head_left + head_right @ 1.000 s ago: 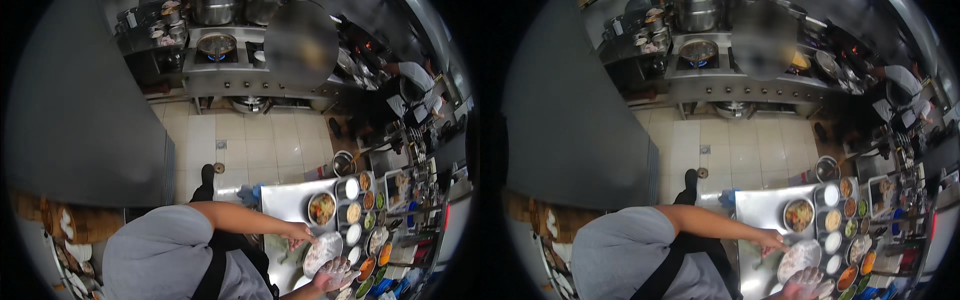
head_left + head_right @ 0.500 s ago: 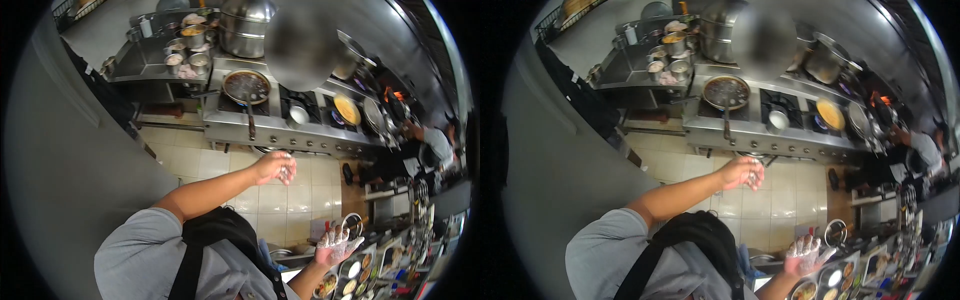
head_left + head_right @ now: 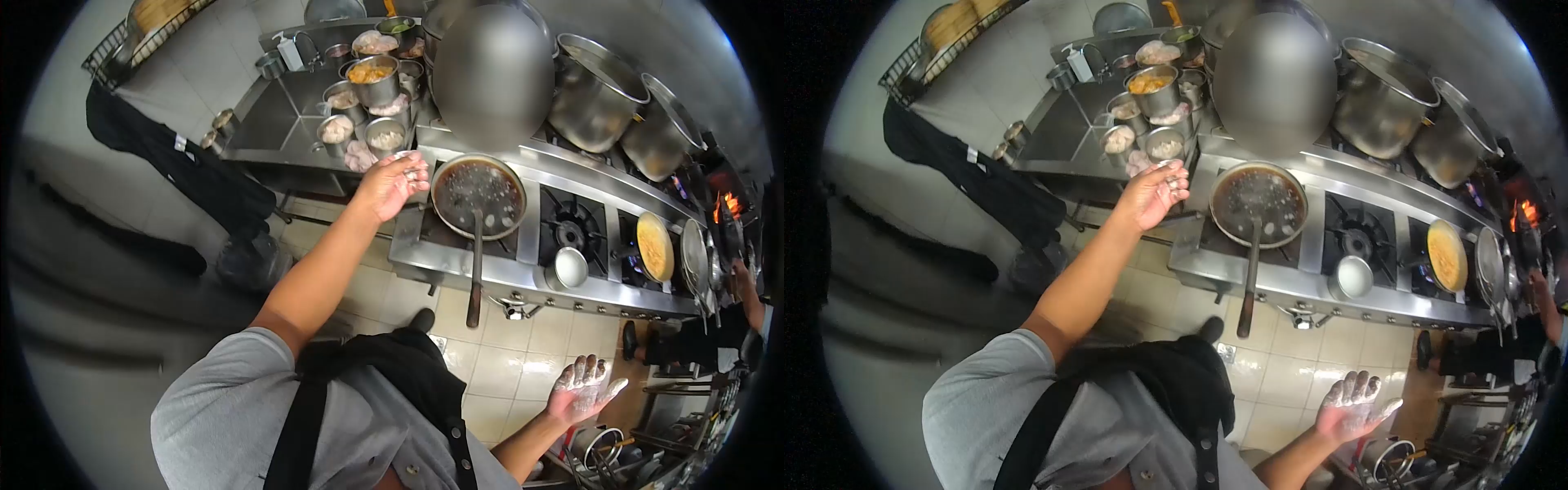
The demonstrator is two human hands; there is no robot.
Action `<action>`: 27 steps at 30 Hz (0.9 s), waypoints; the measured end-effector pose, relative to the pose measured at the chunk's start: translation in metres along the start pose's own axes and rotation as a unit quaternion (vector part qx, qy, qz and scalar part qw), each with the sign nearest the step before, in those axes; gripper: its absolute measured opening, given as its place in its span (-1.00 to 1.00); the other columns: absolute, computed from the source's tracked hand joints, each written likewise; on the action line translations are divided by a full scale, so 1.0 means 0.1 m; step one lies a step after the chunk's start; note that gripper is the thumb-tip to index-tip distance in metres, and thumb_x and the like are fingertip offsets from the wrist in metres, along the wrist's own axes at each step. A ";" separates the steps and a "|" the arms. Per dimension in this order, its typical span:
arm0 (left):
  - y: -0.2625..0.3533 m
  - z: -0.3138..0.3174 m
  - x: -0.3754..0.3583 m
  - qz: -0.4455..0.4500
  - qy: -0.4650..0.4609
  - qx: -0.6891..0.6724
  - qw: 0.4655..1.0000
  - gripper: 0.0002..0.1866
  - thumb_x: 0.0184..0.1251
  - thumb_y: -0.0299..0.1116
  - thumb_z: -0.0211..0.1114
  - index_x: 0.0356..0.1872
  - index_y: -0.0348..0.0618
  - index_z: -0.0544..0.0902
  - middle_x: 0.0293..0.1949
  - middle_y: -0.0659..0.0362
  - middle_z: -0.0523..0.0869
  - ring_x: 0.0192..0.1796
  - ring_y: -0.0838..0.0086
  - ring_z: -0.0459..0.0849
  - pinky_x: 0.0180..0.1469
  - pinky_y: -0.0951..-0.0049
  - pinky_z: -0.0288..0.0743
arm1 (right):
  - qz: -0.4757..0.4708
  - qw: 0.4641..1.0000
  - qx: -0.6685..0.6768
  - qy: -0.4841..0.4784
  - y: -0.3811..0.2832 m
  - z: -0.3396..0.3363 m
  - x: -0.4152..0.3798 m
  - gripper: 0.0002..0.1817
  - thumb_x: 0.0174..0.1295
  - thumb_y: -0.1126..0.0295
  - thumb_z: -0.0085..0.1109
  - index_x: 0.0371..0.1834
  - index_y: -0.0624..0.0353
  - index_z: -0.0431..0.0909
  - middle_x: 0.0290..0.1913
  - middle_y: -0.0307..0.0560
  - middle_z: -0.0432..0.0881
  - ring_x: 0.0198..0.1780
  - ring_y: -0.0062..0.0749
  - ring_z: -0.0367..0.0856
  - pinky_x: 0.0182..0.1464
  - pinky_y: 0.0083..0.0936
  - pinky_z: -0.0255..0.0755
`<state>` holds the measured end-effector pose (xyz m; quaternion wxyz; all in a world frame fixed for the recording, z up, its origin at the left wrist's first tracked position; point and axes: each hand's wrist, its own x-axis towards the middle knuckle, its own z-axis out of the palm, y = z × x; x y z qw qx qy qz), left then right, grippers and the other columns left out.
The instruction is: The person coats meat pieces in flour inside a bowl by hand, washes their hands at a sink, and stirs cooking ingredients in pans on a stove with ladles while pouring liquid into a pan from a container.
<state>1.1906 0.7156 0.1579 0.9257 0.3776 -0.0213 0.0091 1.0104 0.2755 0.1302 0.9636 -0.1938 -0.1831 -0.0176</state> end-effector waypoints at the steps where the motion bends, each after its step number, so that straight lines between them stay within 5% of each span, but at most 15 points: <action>1: 0.10 -0.15 0.18 0.009 -0.004 0.009 1.000 -0.86 0.24 -0.40 0.31 -0.25 -0.20 0.57 -0.36 0.17 0.64 -0.32 0.48 0.63 -0.22 0.41 0.59 | -0.012 0.999 -0.011 0.029 0.05 -0.02 0.19 -0.26 0.38 -0.20 -0.29 0.10 0.36 0.46 -0.01 0.18 0.51 -0.06 -0.09 0.44 0.00 -0.27 0.38; 6: 0.70 -0.77 0.69 0.052 0.078 0.039 0.995 -0.88 0.26 -0.39 0.30 -0.25 -0.15 0.57 -0.39 0.22 0.60 -0.36 0.52 0.59 -0.24 0.42 0.57 | -0.010 0.990 -0.068 0.120 0.33 -0.08 1.09 -0.32 0.38 -0.18 -0.24 -0.03 0.32 0.53 -0.19 0.07 0.55 -0.35 -0.37 0.31 -0.36 -0.54 0.25; 7: 0.81 -0.94 0.71 0.059 0.104 0.033 0.992 -0.88 0.26 -0.38 0.30 -0.26 -0.14 0.57 -0.40 0.23 0.59 -0.37 0.53 0.58 -0.25 0.43 0.56 | 0.023 0.998 -0.048 0.044 0.39 -0.01 1.30 -0.31 0.38 -0.18 -0.25 0.00 0.33 0.52 -0.16 0.10 0.56 -0.32 -0.32 0.40 -0.30 -0.52 0.33; 9: 0.96 -1.22 0.81 0.049 0.116 0.028 0.992 -0.89 0.27 -0.34 0.30 -0.32 -0.09 0.55 -0.42 0.27 0.58 -0.38 0.56 0.56 -0.27 0.46 0.55 | -0.001 0.962 -0.139 0.235 0.48 0.08 1.57 -0.30 0.39 -0.17 -0.26 0.03 0.34 0.51 -0.14 0.14 0.57 -0.25 -0.25 0.48 -0.22 -0.47 0.41; 11: 1.12 -1.40 0.84 0.052 0.134 0.008 0.990 -0.87 0.30 -0.29 0.28 -0.32 -0.07 0.55 -0.43 0.28 0.58 -0.40 0.56 0.56 -0.29 0.46 0.54 | 0.033 0.982 -0.096 0.162 0.63 0.15 1.82 -0.40 0.38 -0.06 -0.14 0.02 0.36 0.50 -0.22 0.13 0.59 -0.31 -0.19 0.53 -0.27 -0.45 0.45; 13: 1.27 -1.69 0.91 0.050 0.168 -0.032 0.984 -0.85 0.32 -0.24 0.25 -0.34 -0.06 0.54 -0.44 0.27 0.59 -0.43 0.54 0.56 -0.30 0.45 0.53 | 0.087 0.992 -0.072 -0.057 0.77 0.10 2.01 -0.37 0.41 -0.06 -0.20 0.22 0.32 0.37 0.24 0.22 0.42 0.20 0.10 0.45 0.21 -0.04 0.37; 17: 1.60 -2.47 1.08 0.034 0.155 -0.025 0.987 -0.78 0.35 -0.13 0.19 -0.40 0.01 0.52 -0.47 0.31 0.59 -0.44 0.55 0.58 -0.29 0.45 0.55 | 0.100 0.988 -0.122 -0.005 1.13 0.10 2.26 -0.40 0.38 -0.04 -0.13 0.20 0.29 0.38 0.16 0.21 0.50 0.14 0.08 0.50 0.16 -0.08 0.41; 18: 1.71 -2.67 1.13 0.035 0.173 -0.030 0.984 -0.78 0.34 -0.13 0.18 -0.39 0.00 0.52 -0.45 0.29 0.61 -0.44 0.52 0.58 -0.28 0.42 0.54 | 0.045 0.968 -0.192 0.153 1.39 0.36 2.33 -0.43 0.37 -0.05 -0.09 0.08 0.29 0.43 -0.14 0.12 0.60 -0.14 -0.10 0.59 -0.09 -0.25 0.53; 19: 1.86 -2.83 1.17 0.039 0.196 -0.025 0.979 -0.79 0.34 -0.14 0.19 -0.39 -0.01 0.53 -0.45 0.28 0.61 -0.44 0.51 0.58 -0.28 0.42 0.54 | 0.189 0.982 0.001 0.000 1.56 0.51 2.47 -0.23 0.28 -0.30 -0.23 0.15 0.21 0.48 0.18 0.17 0.49 0.22 0.12 0.39 0.32 -0.04 0.11; 21: 2.19 -3.17 1.27 0.039 0.240 -0.013 0.970 -0.80 0.32 -0.16 0.20 -0.39 -0.02 0.54 -0.45 0.26 0.61 -0.44 0.50 0.58 -0.30 0.41 0.54 | 0.179 0.983 -0.013 0.043 1.95 0.70 2.65 -0.25 0.28 -0.28 -0.21 0.09 0.24 0.49 0.16 0.18 0.49 0.17 0.11 0.42 0.27 -0.03 0.16; 22: 2.34 -3.38 1.34 0.041 0.245 -0.001 0.969 -0.81 0.30 -0.17 0.22 -0.36 -0.03 0.54 -0.45 0.24 0.62 -0.43 0.50 0.60 -0.33 0.40 0.54 | 0.142 0.976 -0.064 0.155 2.11 0.72 2.73 -0.27 0.28 -0.27 -0.19 0.10 0.23 0.50 0.16 0.20 0.49 0.20 0.10 0.40 0.28 -0.02 0.14; 25: 2.78 -4.23 1.63 0.055 0.260 0.034 0.963 -0.79 0.27 -0.15 0.26 -0.29 -0.03 0.55 -0.43 0.27 0.65 -0.40 0.48 0.63 -0.31 0.37 0.56 | 0.222 0.975 -0.007 0.030 2.83 0.95 3.15 -0.28 0.27 -0.26 -0.15 0.05 0.24 0.50 0.19 0.21 0.47 0.24 0.08 0.37 0.26 -0.02 0.18; 26: 2.93 -4.49 1.76 0.062 0.294 0.050 0.953 -0.77 0.23 -0.19 0.30 -0.25 -0.07 0.54 -0.40 0.24 0.64 -0.38 0.45 0.63 -0.31 0.35 0.57 | 0.190 0.966 -0.106 0.138 3.09 1.16 3.21 -0.29 0.24 -0.27 -0.09 0.00 0.24 0.50 0.22 0.16 0.45 0.27 0.03 0.35 0.22 -0.06 0.24; 27: 3.05 -4.70 1.91 0.063 0.319 0.075 0.943 -0.77 0.22 -0.20 0.31 -0.24 -0.08 0.53 -0.39 0.22 0.64 -0.36 0.44 0.64 -0.29 0.35 0.57 | 0.200 0.962 -0.128 0.137 3.33 1.26 3.30 -0.30 0.23 -0.27 -0.08 -0.01 0.23 0.49 0.22 0.15 0.45 0.27 0.02 0.35 0.22 -0.08 0.25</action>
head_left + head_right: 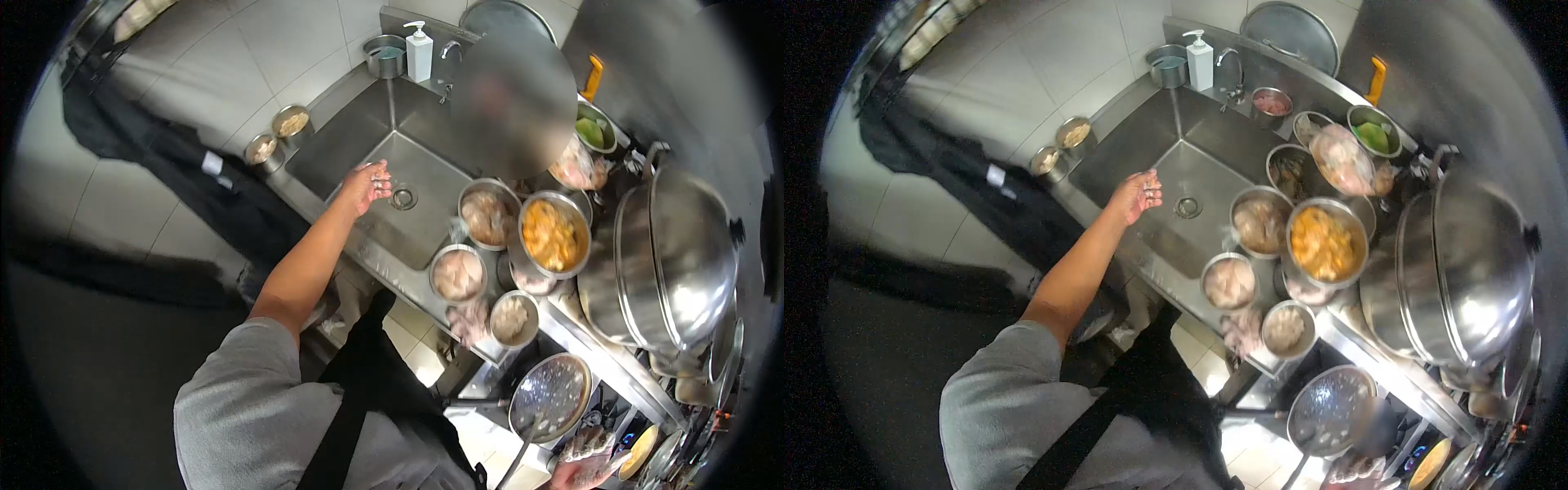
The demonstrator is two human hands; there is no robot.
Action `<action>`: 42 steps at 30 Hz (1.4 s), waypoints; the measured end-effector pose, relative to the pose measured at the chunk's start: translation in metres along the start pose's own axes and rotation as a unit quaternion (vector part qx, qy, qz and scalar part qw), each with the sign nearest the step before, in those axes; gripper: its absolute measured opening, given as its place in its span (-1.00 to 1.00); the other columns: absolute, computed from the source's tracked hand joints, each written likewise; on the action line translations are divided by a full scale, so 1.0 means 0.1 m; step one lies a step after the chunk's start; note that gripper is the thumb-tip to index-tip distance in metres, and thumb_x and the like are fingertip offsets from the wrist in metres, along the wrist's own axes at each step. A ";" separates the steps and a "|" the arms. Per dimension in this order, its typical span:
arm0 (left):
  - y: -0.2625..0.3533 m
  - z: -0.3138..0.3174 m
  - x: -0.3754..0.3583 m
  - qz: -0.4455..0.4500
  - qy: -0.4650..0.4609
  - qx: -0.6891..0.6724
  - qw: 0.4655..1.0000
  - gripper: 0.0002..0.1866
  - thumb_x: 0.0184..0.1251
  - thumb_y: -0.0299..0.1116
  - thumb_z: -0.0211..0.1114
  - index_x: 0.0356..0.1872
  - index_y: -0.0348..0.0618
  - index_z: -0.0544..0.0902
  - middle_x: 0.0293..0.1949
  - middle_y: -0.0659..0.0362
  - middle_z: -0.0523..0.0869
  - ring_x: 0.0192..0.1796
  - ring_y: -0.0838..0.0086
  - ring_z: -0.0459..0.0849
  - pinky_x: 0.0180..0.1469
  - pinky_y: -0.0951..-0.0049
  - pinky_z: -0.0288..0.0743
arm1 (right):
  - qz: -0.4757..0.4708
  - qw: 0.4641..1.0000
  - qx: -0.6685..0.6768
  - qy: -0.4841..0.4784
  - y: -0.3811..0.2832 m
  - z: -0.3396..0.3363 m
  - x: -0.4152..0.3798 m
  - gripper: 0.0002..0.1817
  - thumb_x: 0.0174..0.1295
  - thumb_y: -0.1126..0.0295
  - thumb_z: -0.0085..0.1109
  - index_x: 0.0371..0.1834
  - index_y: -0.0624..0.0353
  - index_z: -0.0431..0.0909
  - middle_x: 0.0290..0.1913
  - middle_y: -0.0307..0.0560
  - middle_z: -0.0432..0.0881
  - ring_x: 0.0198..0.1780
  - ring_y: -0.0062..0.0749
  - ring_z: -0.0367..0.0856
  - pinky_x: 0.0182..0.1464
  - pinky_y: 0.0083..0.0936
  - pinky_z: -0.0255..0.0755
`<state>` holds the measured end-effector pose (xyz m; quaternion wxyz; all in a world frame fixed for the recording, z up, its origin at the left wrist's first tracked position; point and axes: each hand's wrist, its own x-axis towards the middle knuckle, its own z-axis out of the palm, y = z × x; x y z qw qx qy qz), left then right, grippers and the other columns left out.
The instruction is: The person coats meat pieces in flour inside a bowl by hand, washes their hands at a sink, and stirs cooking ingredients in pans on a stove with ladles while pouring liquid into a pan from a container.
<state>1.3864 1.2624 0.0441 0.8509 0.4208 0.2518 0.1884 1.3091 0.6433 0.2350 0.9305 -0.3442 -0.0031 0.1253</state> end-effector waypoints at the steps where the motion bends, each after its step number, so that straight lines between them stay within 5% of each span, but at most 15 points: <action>1: 0.06 -0.07 0.29 0.006 0.024 0.026 0.999 -0.77 0.22 -0.22 0.31 -0.23 -0.10 0.53 -0.37 0.20 0.63 -0.34 0.43 0.64 -0.27 0.34 0.58 | 0.005 1.000 -0.024 0.004 0.16 0.17 0.14 -0.30 0.22 -0.27 -0.06 -0.03 0.23 0.49 0.22 0.13 0.45 0.28 0.01 0.35 0.21 -0.10 0.26; 3: 0.15 -0.15 0.82 0.018 0.046 0.057 0.997 -0.76 0.21 -0.26 0.30 -0.21 -0.13 0.52 -0.35 0.17 0.63 -0.31 0.40 0.64 -0.22 0.34 0.58 | 0.069 0.984 -0.090 -0.140 0.38 0.39 0.49 -0.32 0.19 -0.26 0.01 -0.01 0.19 0.50 0.17 0.05 0.51 0.22 -0.05 0.40 0.17 -0.20 0.30; 6: 0.24 -0.05 1.73 0.035 0.025 0.061 0.997 -0.78 0.21 -0.31 0.28 -0.20 -0.17 0.51 -0.33 0.14 0.61 -0.27 0.38 0.65 -0.17 0.36 0.57 | 0.062 0.974 -0.183 -0.116 0.83 0.74 0.68 -0.32 0.14 -0.24 0.10 0.08 0.12 0.48 0.12 -0.05 0.53 0.07 -0.15 0.46 0.04 -0.29 0.35; 7: 0.25 0.05 2.01 0.044 0.015 0.049 0.998 -0.78 0.20 -0.33 0.27 -0.20 -0.18 0.51 -0.33 0.14 0.61 -0.26 0.37 0.65 -0.17 0.38 0.56 | 0.060 0.970 -0.202 -0.124 0.92 0.60 0.68 -0.20 0.12 -0.28 0.11 0.29 0.07 0.36 0.22 -0.02 0.48 0.28 -0.03 0.35 0.24 -0.13 0.26; 8: 0.26 0.15 2.30 0.055 0.004 0.035 0.998 -0.79 0.19 -0.35 0.26 -0.20 -0.18 0.51 -0.33 0.15 0.61 -0.26 0.37 0.65 -0.16 0.39 0.55 | -0.048 0.969 -0.222 -0.099 1.25 1.13 0.89 -0.49 0.35 -0.05 -0.06 -0.07 0.26 0.44 -0.39 -0.05 0.49 -0.40 -0.35 0.47 -0.39 -0.45 0.46; 11: 0.15 0.40 3.12 0.061 0.030 -0.048 0.997 -0.86 0.18 -0.42 0.25 -0.29 -0.23 0.53 -0.46 0.18 0.59 -0.41 0.50 0.62 -0.47 0.61 0.41 | -0.077 0.974 -0.213 0.006 1.68 1.40 1.08 -0.57 0.30 -0.03 0.03 -0.14 0.17 0.43 -0.44 -0.11 0.44 -0.47 -0.43 0.41 -0.53 -0.57 0.33; 15: -0.27 0.54 4.03 0.004 0.068 -0.046 0.997 -0.81 0.20 -0.34 0.23 -0.23 -0.20 0.51 -0.35 0.13 0.59 -0.26 0.35 0.67 -0.31 0.46 0.49 | -0.046 0.957 -0.287 0.021 2.09 1.81 1.61 -0.68 0.13 0.18 0.20 -0.21 0.19 0.48 -0.41 -0.12 0.50 -0.44 -0.39 0.47 -0.46 -0.54 0.36; 20: -0.24 0.70 3.97 -0.042 0.092 -0.081 0.992 -0.75 0.26 -0.20 0.17 -0.37 -0.18 0.44 -0.43 0.08 0.54 -0.27 0.17 0.67 -0.31 0.35 0.54 | -0.009 0.927 -0.361 0.101 2.61 1.69 2.18 -0.64 0.07 0.29 0.23 -0.15 0.32 0.48 -0.31 -0.11 0.58 -0.30 -0.42 0.57 -0.26 -0.52 0.46; 23: -0.41 0.74 3.99 -0.062 -0.057 -0.161 0.983 -0.66 0.35 -0.10 0.02 -0.30 -0.24 0.44 -0.41 0.00 0.60 -0.16 0.09 0.70 -0.17 0.21 0.59 | 0.005 0.936 -0.349 0.035 2.96 1.95 2.76 -0.58 0.11 0.31 0.22 -0.02 0.33 0.45 -0.16 -0.07 0.60 -0.12 -0.41 0.60 -0.07 -0.51 0.49; 25: -0.10 1.08 3.55 -0.089 -0.153 -0.232 0.956 -0.65 0.36 -0.11 -0.01 -0.24 -0.27 0.44 -0.27 -0.12 0.65 -0.06 -0.07 0.66 -0.04 0.02 0.54 | 0.122 0.962 -0.234 -0.071 3.23 2.32 3.37 -0.76 0.23 0.32 0.12 -0.11 0.20 0.49 -0.30 -0.19 0.58 -0.33 -0.51 0.57 -0.36 -0.57 0.45; 26: -0.03 1.16 3.46 -0.131 -0.209 -0.283 0.927 -0.70 0.32 -0.16 0.02 -0.42 -0.22 0.46 -0.33 -0.07 0.64 -0.03 -0.12 0.63 0.01 0.02 0.55 | 0.113 0.960 -0.255 0.002 3.51 2.50 3.64 -0.83 0.30 0.29 0.05 -0.19 0.13 0.49 -0.39 -0.24 0.54 -0.44 -0.56 0.51 -0.47 -0.61 0.37; 29: 0.05 1.04 3.18 -0.125 -0.074 -0.152 0.978 -0.84 0.28 -0.36 0.07 -0.33 -0.27 0.46 -0.43 0.04 0.57 -0.22 0.09 0.69 -0.31 0.22 0.64 | 0.134 0.941 -0.310 -0.025 4.30 2.46 4.64 -0.75 0.38 0.20 -0.06 -0.28 0.12 0.52 -0.50 -0.29 0.50 -0.56 -0.57 0.41 -0.57 -0.59 0.23; 34: -0.32 0.15 3.30 -0.146 -0.036 -0.187 0.971 -0.87 0.26 -0.40 0.01 -0.31 -0.19 0.51 -0.36 0.10 0.58 -0.30 0.33 0.62 -0.24 0.25 0.56 | 0.142 0.945 -0.296 0.003 5.39 2.59 5.44 -0.76 0.30 0.25 0.03 -0.20 0.19 0.54 -0.46 -0.24 0.58 -0.54 -0.53 0.53 -0.52 -0.61 0.34; 37: 0.06 0.29 2.96 -0.187 -0.007 -0.233 0.954 -0.77 0.31 -0.29 -0.05 -0.21 -0.17 0.54 -0.27 0.11 0.63 -0.16 0.28 0.63 -0.08 0.24 0.52 | 0.074 0.921 -0.382 -0.024 6.06 2.06 5.69 -0.72 0.24 0.24 0.05 -0.27 0.24 0.61 -0.33 -0.01 0.67 -0.40 -0.25 0.64 -0.32 -0.34 0.49; 42: -0.21 0.33 2.80 -0.235 0.085 -0.188 0.950 -0.67 0.40 -0.16 -0.09 -0.15 -0.16 0.55 -0.14 0.07 0.66 -0.09 0.23 0.63 -0.01 0.22 0.50 | -0.006 0.577 -0.809 -0.110 6.24 1.70 5.66 -0.67 0.23 0.23 -0.02 -0.14 0.24 0.58 -0.16 0.25 0.64 -0.17 0.03 0.65 -0.14 -0.08 0.47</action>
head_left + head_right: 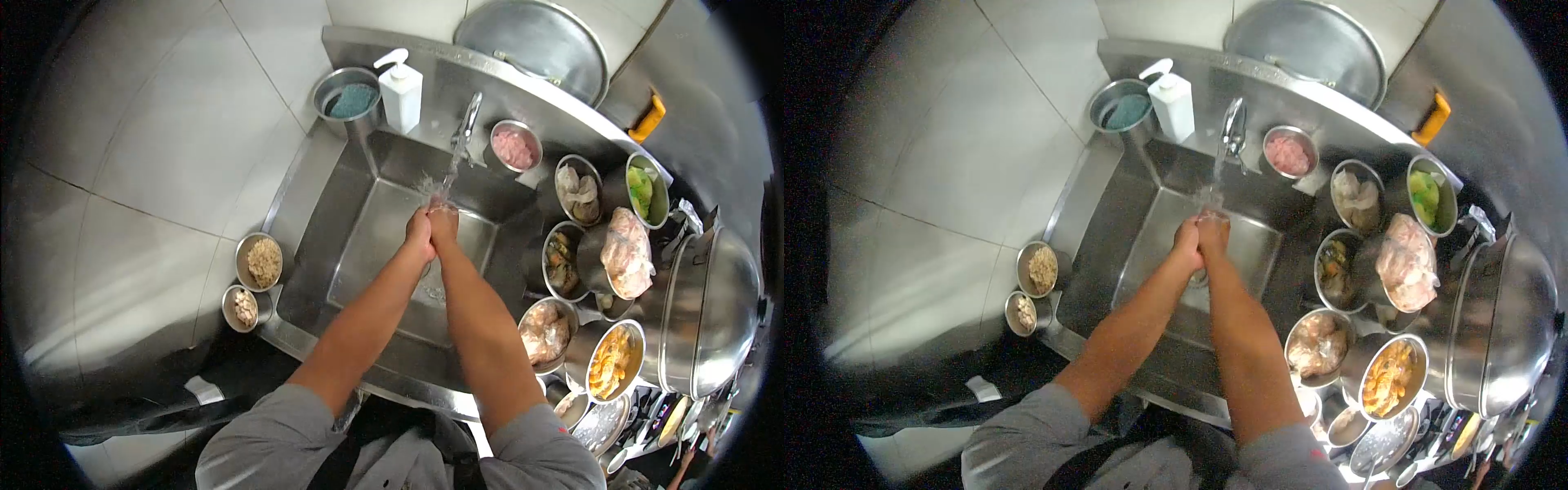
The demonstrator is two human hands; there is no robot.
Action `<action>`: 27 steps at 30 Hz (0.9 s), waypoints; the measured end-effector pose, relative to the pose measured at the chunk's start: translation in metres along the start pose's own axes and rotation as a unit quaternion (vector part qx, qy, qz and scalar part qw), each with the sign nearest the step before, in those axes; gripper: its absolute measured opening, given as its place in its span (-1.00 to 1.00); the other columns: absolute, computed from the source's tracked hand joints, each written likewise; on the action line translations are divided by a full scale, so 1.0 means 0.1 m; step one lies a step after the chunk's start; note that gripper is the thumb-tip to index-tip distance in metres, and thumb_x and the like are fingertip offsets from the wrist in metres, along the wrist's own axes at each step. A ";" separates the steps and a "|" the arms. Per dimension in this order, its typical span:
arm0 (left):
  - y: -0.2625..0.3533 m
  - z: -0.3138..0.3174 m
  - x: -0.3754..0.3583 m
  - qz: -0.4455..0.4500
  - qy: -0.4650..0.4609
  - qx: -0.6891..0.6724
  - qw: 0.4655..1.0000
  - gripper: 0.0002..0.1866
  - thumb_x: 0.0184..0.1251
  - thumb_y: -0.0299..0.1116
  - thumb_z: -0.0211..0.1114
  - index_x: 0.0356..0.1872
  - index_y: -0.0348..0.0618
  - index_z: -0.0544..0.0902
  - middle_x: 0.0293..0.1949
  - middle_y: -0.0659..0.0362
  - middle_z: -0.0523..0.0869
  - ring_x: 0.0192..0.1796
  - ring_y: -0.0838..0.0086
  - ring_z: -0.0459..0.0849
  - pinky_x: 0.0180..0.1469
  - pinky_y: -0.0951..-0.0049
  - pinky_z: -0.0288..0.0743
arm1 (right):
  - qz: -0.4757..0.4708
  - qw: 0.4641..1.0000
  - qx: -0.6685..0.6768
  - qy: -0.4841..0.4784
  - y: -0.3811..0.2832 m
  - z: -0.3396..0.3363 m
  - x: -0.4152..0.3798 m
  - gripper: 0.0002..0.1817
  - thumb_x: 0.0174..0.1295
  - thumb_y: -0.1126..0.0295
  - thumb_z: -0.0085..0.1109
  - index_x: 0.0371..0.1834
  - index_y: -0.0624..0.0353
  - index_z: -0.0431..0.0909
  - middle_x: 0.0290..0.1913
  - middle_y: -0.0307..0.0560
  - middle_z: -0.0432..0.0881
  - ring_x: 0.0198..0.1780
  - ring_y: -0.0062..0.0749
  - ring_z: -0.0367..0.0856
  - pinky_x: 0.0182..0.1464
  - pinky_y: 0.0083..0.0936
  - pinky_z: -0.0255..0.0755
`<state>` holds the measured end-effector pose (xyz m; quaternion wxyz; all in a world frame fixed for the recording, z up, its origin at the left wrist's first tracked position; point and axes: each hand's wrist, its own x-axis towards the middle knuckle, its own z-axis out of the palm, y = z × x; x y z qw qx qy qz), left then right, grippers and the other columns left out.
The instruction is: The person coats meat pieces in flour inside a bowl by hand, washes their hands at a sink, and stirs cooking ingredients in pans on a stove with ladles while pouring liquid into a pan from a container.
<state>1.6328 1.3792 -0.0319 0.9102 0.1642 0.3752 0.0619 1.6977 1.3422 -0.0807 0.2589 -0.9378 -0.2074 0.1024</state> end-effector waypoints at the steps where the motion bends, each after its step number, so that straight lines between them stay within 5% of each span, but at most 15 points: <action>1: -0.01 -0.05 0.11 -0.007 -0.014 0.002 1.000 -0.65 0.41 -0.12 -0.11 -0.15 -0.15 0.55 -0.13 0.07 0.66 -0.08 0.23 0.63 -0.01 0.22 0.50 | -0.028 0.998 -0.056 -0.016 0.07 0.04 0.08 -0.67 0.24 0.24 -0.04 -0.12 0.24 0.57 -0.16 0.22 0.64 -0.16 0.01 0.65 -0.14 -0.10 0.47; 2: -0.02 -0.12 0.23 -0.016 -0.027 0.005 1.000 -0.62 0.43 -0.09 -0.12 -0.15 -0.15 0.55 -0.12 0.07 0.67 -0.08 0.24 0.63 -0.02 0.21 0.50 | -0.054 0.992 -0.109 -0.034 0.13 0.12 0.12 -0.67 0.26 0.24 -0.06 -0.10 0.23 0.55 -0.16 0.19 0.65 -0.15 -0.02 0.65 -0.13 -0.12 0.47; 3: 0.02 -0.15 0.30 -0.003 -0.038 -0.006 0.999 -0.60 0.44 -0.05 -0.13 -0.14 -0.13 0.55 -0.14 0.08 0.67 -0.09 0.25 0.63 -0.03 0.21 0.51 | 0.025 0.987 0.149 -0.058 -0.09 -0.13 -0.03 -0.69 0.29 0.26 -0.10 -0.11 0.23 0.54 -0.17 0.13 0.65 -0.16 -0.06 0.65 -0.13 -0.16 0.47; 4: 0.10 -0.12 0.39 0.015 -0.053 -0.017 0.998 -0.58 0.44 -0.02 -0.14 -0.14 -0.12 0.55 -0.16 0.09 0.67 -0.10 0.26 0.64 -0.04 0.21 0.51 | 0.102 0.911 0.394 -0.071 -0.36 -0.45 -0.12 -0.70 0.33 0.27 -0.15 -0.13 0.24 0.52 -0.18 0.07 0.66 -0.16 -0.10 0.64 -0.13 -0.19 0.47; 7: 0.25 0.07 0.34 -0.031 -0.061 -0.020 0.997 -0.61 0.42 -0.05 -0.10 -0.15 -0.13 0.57 -0.18 0.11 0.68 -0.14 0.27 0.64 -0.07 0.22 0.51 | 0.055 0.972 0.220 -0.065 0.00 -0.03 0.21 -0.76 0.31 0.34 -0.15 -0.22 0.21 0.53 -0.26 -0.07 0.65 -0.21 -0.20 0.63 -0.12 -0.26 0.45; 8: 0.23 0.07 0.31 -0.024 -0.068 -0.008 0.997 -0.62 0.41 -0.07 -0.08 -0.16 -0.14 0.57 -0.19 0.11 0.68 -0.15 0.27 0.64 -0.07 0.22 0.51 | -0.004 0.998 0.023 -0.053 0.05 0.01 0.20 -0.78 0.29 0.35 -0.12 -0.24 0.20 0.53 -0.26 -0.07 0.65 -0.22 -0.22 0.62 -0.12 -0.28 0.45; 10: 0.06 0.11 0.30 -0.021 -0.087 0.023 0.996 -0.64 0.38 -0.10 -0.05 -0.18 -0.16 0.58 -0.20 0.10 0.68 -0.18 0.26 0.64 -0.08 0.23 0.51 | -0.108 0.924 -0.366 -0.025 -0.16 -0.20 0.02 -0.81 0.24 0.37 -0.08 -0.28 0.17 0.54 -0.28 -0.08 0.65 -0.22 -0.26 0.62 -0.11 -0.31 0.43; 12: 0.04 0.04 0.24 -0.079 -0.129 0.024 0.988 -0.68 0.32 -0.15 -0.05 -0.28 -0.13 0.60 -0.34 0.12 0.67 -0.29 0.27 0.63 -0.18 0.19 0.52 | -0.038 0.973 -0.210 0.085 0.43 1.00 0.43 -0.76 0.20 0.37 -0.04 -0.19 0.22 0.58 -0.17 0.00 0.65 -0.18 -0.22 0.61 -0.11 -0.27 0.43; 13: 0.05 -0.26 0.70 -0.126 -0.210 0.018 0.969 -0.67 0.32 -0.16 -0.07 -0.30 -0.14 0.59 -0.34 0.12 0.66 -0.30 0.26 0.63 -0.19 0.23 0.51 | -0.018 0.982 -0.123 0.145 0.70 1.55 0.62 -0.72 0.18 0.37 -0.02 -0.15 0.24 0.60 -0.12 0.04 0.64 -0.15 -0.19 0.61 -0.10 -0.25 0.43; 14: 0.17 -0.40 0.80 -0.214 -0.385 -0.021 0.898 -0.69 0.31 -0.20 -0.05 -0.30 -0.18 0.58 -0.31 0.09 0.66 -0.27 0.25 0.62 -0.17 0.27 0.51 | 0.057 0.988 -0.057 0.129 0.49 1.63 0.56 -0.71 0.18 0.38 -0.02 -0.13 0.29 0.59 -0.11 0.10 0.64 -0.09 -0.17 0.61 -0.05 -0.22 0.44; 15: 0.19 -0.32 0.68 -0.050 -0.139 0.045 0.988 -0.68 0.35 -0.22 -0.05 -0.27 -0.24 0.58 -0.26 0.05 0.66 -0.19 0.22 0.63 -0.09 0.23 0.52 | -0.146 0.984 -0.098 -0.001 0.65 1.34 0.63 -0.75 0.23 0.38 -0.09 -0.16 0.21 0.55 -0.21 0.08 0.64 -0.04 -0.07 0.57 0.11 -0.25 0.36; 17: 0.26 -0.11 0.47 0.001 -0.026 0.096 0.995 -0.70 0.39 -0.26 -0.05 -0.18 -0.25 0.58 -0.18 0.02 0.67 -0.12 0.20 0.64 -0.01 0.19 0.51 | 0.049 0.977 0.187 0.092 0.00 0.45 0.03 -0.68 0.24 0.30 -0.05 -0.26 0.34 0.62 -0.12 0.25 0.62 -0.03 -0.02 0.58 0.01 -0.18 0.42; 21: 0.21 -0.10 0.35 -0.001 -0.077 0.089 0.993 -0.71 0.42 -0.27 -0.04 -0.09 -0.22 0.56 -0.10 0.04 0.66 -0.04 0.20 0.62 0.07 0.16 0.48 | 0.148 0.941 0.305 0.014 -0.41 -0.48 -0.25 -0.67 0.27 0.27 -0.07 -0.25 0.33 0.61 -0.19 0.23 0.63 -0.11 0.08 0.59 -0.03 -0.24 0.44; 23: 0.26 -0.23 0.54 -0.039 -0.142 0.074 0.986 -0.72 0.43 -0.26 -0.03 -0.06 -0.20 0.55 -0.08 0.07 0.65 -0.02 0.23 0.62 0.08 0.18 0.47 | 0.120 0.953 0.276 0.027 -0.32 -0.19 -0.17 -0.66 0.27 0.26 -0.05 -0.23 0.33 0.60 -0.20 0.23 0.63 -0.11 0.08 0.60 -0.06 -0.23 0.46; 27: 0.23 -0.17 0.52 0.011 -0.068 0.045 0.997 -0.68 0.49 -0.22 -0.08 -0.01 -0.20 0.54 -0.06 0.08 0.64 0.03 0.26 0.59 0.10 0.23 0.46 | 0.125 0.907 0.385 0.113 -0.44 -0.30 -0.30 -0.67 0.27 0.27 -0.08 -0.28 0.30 0.62 -0.21 0.23 0.64 -0.12 0.07 0.60 -0.08 -0.19 0.45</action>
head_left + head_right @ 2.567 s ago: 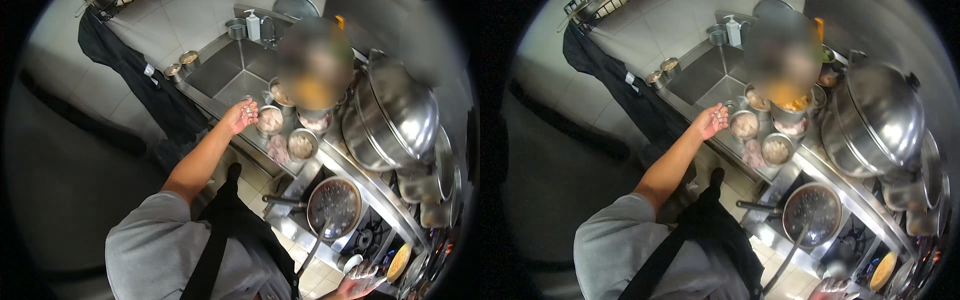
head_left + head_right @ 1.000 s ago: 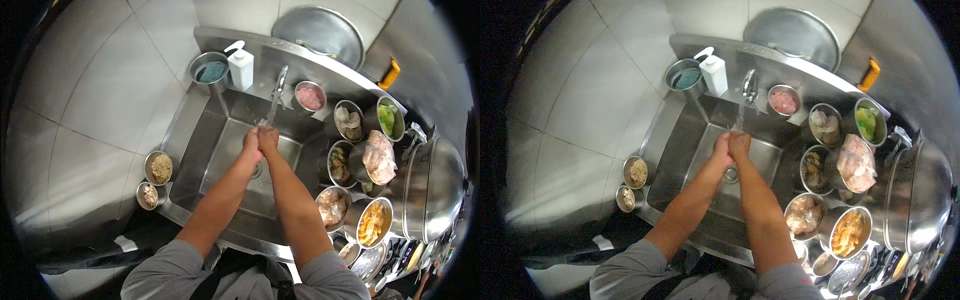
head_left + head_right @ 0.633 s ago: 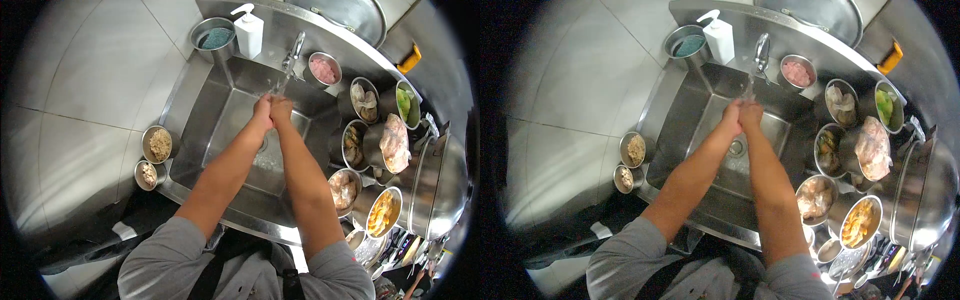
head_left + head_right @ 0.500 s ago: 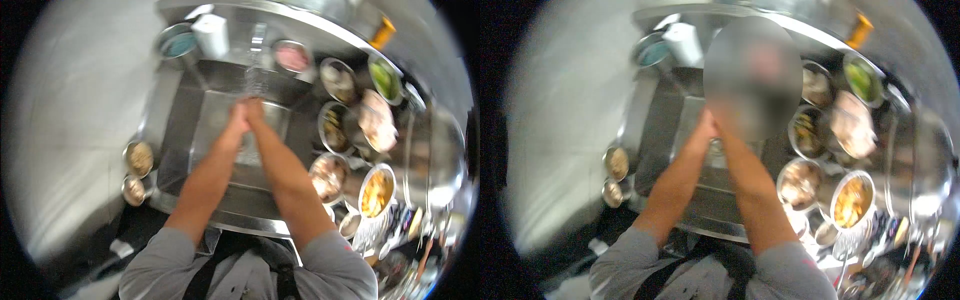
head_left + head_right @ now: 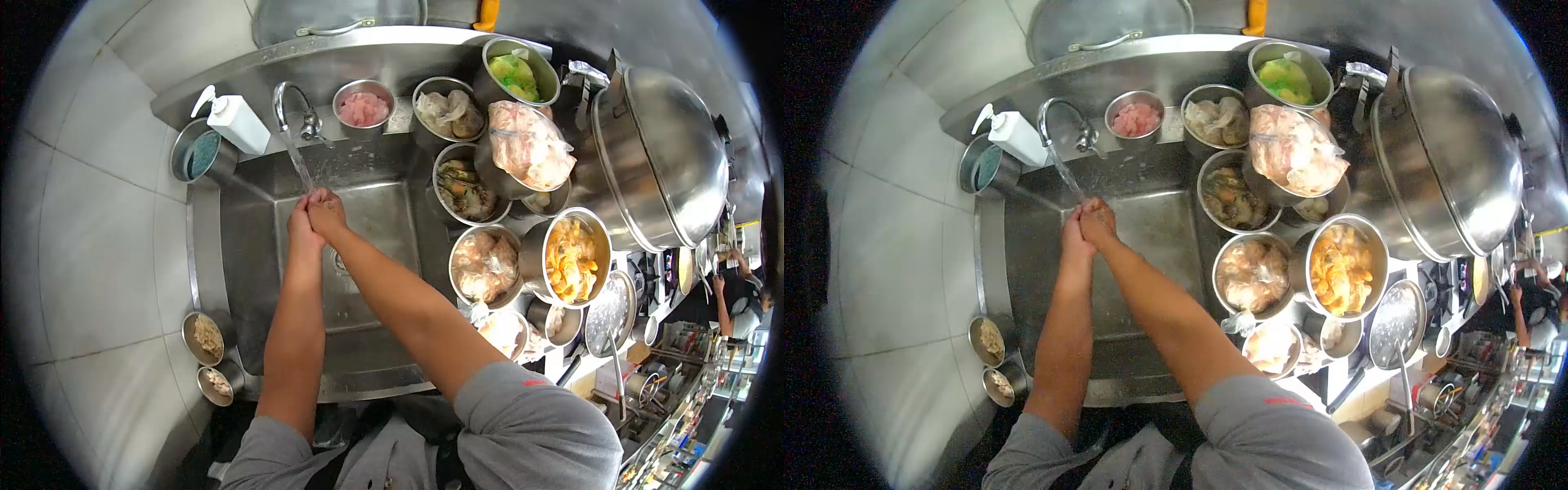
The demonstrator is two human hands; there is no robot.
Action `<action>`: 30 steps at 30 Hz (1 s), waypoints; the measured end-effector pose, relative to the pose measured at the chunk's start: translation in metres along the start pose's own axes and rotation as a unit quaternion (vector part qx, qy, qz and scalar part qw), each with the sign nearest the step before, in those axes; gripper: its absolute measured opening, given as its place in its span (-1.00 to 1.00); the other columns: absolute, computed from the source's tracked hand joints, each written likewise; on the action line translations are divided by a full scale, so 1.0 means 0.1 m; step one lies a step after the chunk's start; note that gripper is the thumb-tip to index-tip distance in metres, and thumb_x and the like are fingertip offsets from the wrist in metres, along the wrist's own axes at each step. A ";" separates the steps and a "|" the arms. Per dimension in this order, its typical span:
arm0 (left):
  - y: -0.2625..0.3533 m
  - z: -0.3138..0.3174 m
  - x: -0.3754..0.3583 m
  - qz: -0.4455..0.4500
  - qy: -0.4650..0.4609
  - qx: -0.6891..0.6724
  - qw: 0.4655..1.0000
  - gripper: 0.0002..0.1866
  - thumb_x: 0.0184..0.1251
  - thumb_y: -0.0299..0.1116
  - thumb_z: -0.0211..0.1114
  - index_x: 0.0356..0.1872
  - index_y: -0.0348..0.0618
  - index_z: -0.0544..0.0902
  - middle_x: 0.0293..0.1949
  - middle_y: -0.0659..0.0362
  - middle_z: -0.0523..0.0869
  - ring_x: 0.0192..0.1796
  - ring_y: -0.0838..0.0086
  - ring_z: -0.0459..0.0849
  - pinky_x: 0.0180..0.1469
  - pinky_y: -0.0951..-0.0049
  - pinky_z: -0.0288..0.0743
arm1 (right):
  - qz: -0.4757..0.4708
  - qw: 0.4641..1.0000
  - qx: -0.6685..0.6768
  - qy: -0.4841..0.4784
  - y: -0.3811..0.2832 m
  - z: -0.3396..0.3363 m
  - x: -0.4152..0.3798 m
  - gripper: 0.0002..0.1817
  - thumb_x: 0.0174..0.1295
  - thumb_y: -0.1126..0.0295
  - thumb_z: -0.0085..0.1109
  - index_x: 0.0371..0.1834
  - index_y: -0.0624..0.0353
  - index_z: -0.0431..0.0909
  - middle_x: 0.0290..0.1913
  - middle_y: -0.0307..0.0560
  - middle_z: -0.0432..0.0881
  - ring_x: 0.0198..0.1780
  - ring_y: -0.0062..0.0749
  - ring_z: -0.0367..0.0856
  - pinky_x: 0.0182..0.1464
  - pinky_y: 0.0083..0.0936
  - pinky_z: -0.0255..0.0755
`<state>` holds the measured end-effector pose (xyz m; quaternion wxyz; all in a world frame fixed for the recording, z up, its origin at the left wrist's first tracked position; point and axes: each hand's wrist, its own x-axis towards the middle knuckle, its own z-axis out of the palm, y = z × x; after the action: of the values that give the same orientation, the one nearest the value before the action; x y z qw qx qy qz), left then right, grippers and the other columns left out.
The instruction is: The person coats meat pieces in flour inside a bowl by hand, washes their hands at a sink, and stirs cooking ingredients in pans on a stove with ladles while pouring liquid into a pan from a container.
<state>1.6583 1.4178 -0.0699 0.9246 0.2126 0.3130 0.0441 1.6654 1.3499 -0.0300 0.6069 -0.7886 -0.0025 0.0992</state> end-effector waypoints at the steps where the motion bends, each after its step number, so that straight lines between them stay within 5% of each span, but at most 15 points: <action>1: -0.03 0.03 -0.04 0.022 0.001 0.022 1.000 -0.67 0.50 -0.22 -0.09 0.00 -0.20 0.54 -0.05 0.08 0.64 0.04 0.26 0.59 0.11 0.25 0.46 | -0.033 0.999 -0.023 0.005 0.14 0.03 0.07 -0.68 0.27 0.28 -0.08 -0.29 0.30 0.61 -0.23 0.22 0.63 -0.13 0.06 0.60 -0.07 -0.19 0.45; 3: -0.07 0.07 -0.13 0.036 -0.008 0.039 0.999 -0.67 0.51 -0.22 -0.10 0.00 -0.21 0.54 -0.03 0.07 0.63 0.04 0.26 0.58 0.11 0.27 0.46 | -0.101 0.992 -0.070 0.013 0.25 0.05 0.17 -0.70 0.27 0.31 -0.10 -0.32 0.30 0.60 -0.26 0.20 0.63 -0.16 0.06 0.60 -0.07 -0.19 0.43; 6: -0.11 0.07 -0.19 0.017 -0.044 0.022 0.999 -0.68 0.51 -0.23 -0.08 -0.02 -0.23 0.54 -0.02 0.06 0.62 0.04 0.28 0.58 0.10 0.29 0.46 | -0.222 0.907 -0.359 0.013 0.21 -0.05 0.17 -0.74 0.22 0.34 -0.09 -0.40 0.26 0.59 -0.30 0.22 0.65 -0.21 0.00 0.63 -0.07 -0.15 0.47; 9: -0.15 -0.08 -0.09 0.018 -0.098 0.030 0.995 -0.67 0.51 -0.21 -0.07 -0.05 -0.25 0.56 -0.07 0.05 0.64 0.01 0.30 0.60 0.09 0.32 0.47 | -0.230 0.899 -0.371 0.047 0.29 0.02 0.19 -0.75 0.23 0.34 -0.06 -0.34 0.26 0.60 -0.31 0.22 0.65 -0.19 0.02 0.63 -0.06 -0.18 0.46; 11: -0.13 -0.15 0.00 0.036 -0.149 0.074 0.985 -0.66 0.51 -0.20 -0.07 -0.08 -0.26 0.57 -0.11 0.05 0.65 -0.03 0.31 0.61 0.05 0.33 0.49 | -0.155 0.984 -0.041 0.075 0.24 0.08 0.13 -0.78 0.17 0.39 -0.02 -0.36 0.30 0.59 -0.31 0.19 0.66 -0.18 0.02 0.63 -0.07 -0.23 0.46; 12: -0.11 -0.10 -0.02 0.042 -0.112 0.062 0.991 -0.67 0.50 -0.21 -0.05 -0.10 -0.27 0.58 -0.13 0.05 0.66 -0.06 0.31 0.62 0.02 0.34 0.50 | -0.109 0.982 0.128 0.084 0.20 0.08 0.10 -0.79 0.14 0.41 0.01 -0.37 0.33 0.59 -0.31 0.18 0.66 -0.17 0.03 0.63 -0.07 -0.25 0.45; 17: -0.07 -0.06 0.08 0.034 -0.006 -0.037 0.999 -0.72 0.44 -0.26 0.05 -0.17 -0.28 0.60 -0.19 0.10 0.66 -0.17 0.34 0.65 -0.14 0.36 0.54 | -0.096 0.992 -0.009 0.082 -0.15 -0.14 -0.07 -0.80 0.15 0.40 0.03 -0.46 0.32 0.57 -0.38 0.25 0.65 -0.26 0.03 0.67 -0.20 -0.22 0.49; 20: -0.10 0.11 -0.14 0.042 -0.050 0.062 0.996 -0.71 0.43 -0.21 0.07 -0.21 -0.26 0.60 -0.24 0.10 0.65 -0.20 0.33 0.64 -0.18 0.35 0.55 | -0.077 0.994 -0.047 0.058 -0.22 -0.19 -0.08 -0.83 0.13 0.43 0.05 -0.48 0.29 0.57 -0.46 0.21 0.63 -0.34 -0.02 0.67 -0.27 -0.26 0.48; 24: -0.17 0.24 -0.17 0.035 -0.089 0.018 0.995 -0.68 0.43 -0.14 0.03 -0.23 -0.19 0.60 -0.26 0.09 0.65 -0.24 0.33 0.64 -0.20 0.35 0.56 | -0.098 0.994 -0.054 -0.003 -0.20 -0.23 0.02 -0.90 0.11 0.48 0.07 -0.42 0.23 0.58 -0.51 0.08 0.59 -0.40 -0.14 0.62 -0.27 -0.35 0.47; 27: -0.14 0.38 -0.29 0.025 -0.107 0.004 0.994 -0.67 0.43 -0.13 0.01 -0.24 -0.17 0.61 -0.25 0.08 0.65 -0.23 0.33 0.65 -0.20 0.35 0.56 | -0.127 0.987 0.099 0.020 -0.26 -0.16 0.02 -0.85 0.15 0.36 0.13 -0.38 0.22 0.61 -0.44 0.07 0.63 -0.40 -0.17 0.61 -0.34 -0.47 0.40; 29: -0.09 0.49 -0.36 0.015 -0.123 -0.002 0.992 -0.66 0.43 -0.12 0.00 -0.25 -0.15 0.61 -0.24 0.08 0.65 -0.23 0.33 0.65 -0.20 0.35 0.56 | -0.211 0.977 0.033 -0.016 -0.21 -0.13 -0.02 -0.89 0.13 0.44 0.12 -0.34 0.20 0.60 -0.35 0.05 0.62 -0.26 -0.19 0.59 -0.16 -0.41 0.40; 30: -0.07 0.42 -0.26 0.026 -0.259 0.006 0.966 -0.68 0.44 -0.13 -0.01 -0.20 -0.15 0.59 -0.21 0.07 0.65 -0.19 0.32 0.64 -0.15 0.32 0.56 | -0.251 0.967 -0.001 -0.032 -0.19 -0.13 -0.03 -0.90 0.12 0.48 0.11 -0.32 0.19 0.59 -0.31 0.04 0.61 -0.19 -0.19 0.58 -0.07 -0.38 0.41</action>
<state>1.6618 1.3908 -0.0286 0.9713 0.2305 0.0578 0.0097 1.6665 1.3416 -0.0081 0.6114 -0.7594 -0.2202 -0.0315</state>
